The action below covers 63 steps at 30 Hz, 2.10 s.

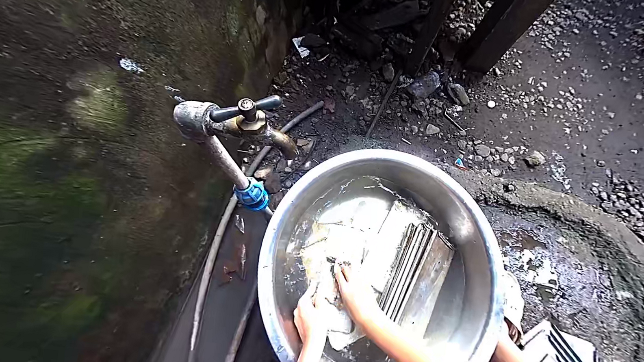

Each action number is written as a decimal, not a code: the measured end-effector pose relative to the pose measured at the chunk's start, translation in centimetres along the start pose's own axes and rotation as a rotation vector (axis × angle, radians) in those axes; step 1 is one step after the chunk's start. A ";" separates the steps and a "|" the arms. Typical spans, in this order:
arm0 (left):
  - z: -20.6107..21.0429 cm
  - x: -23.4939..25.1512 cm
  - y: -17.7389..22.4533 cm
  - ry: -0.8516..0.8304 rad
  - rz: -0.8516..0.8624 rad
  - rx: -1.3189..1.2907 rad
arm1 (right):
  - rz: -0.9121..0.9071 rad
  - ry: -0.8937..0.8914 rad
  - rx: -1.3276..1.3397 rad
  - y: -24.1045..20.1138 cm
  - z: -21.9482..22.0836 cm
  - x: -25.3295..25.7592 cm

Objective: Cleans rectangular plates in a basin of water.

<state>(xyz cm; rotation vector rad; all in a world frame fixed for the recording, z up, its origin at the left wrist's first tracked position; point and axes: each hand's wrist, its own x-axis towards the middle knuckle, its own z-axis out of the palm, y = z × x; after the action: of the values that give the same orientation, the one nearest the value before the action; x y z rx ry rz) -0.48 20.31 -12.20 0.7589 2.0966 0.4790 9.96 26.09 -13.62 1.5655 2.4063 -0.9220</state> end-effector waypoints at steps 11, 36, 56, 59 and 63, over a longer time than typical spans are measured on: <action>-0.2 0.1 0.1 0.018 0.011 0.011 | 0.306 -0.161 -0.068 -3.8 -1.9 1.4; -0.3 0.2 0.2 -0.026 0.016 0.011 | -0.050 -0.049 0.030 -0.8 -0.3 2.1; 0.1 -1.2 -0.9 -0.010 0.150 -0.046 | 0.042 0.018 0.267 -1.0 -1.4 6.8; 0.7 -0.2 -1.1 -0.022 0.035 -0.328 | -0.094 0.016 0.380 0.1 -1.2 5.8; 1.0 1.5 -1.0 -0.017 -0.045 -0.586 | -0.227 -0.012 0.466 -1.1 0.4 1.2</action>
<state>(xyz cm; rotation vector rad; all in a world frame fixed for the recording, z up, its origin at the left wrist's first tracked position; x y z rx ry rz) -0.72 20.65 -14.20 0.3685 1.8095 0.9975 8.39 26.52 -14.02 1.4119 2.5224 -1.6274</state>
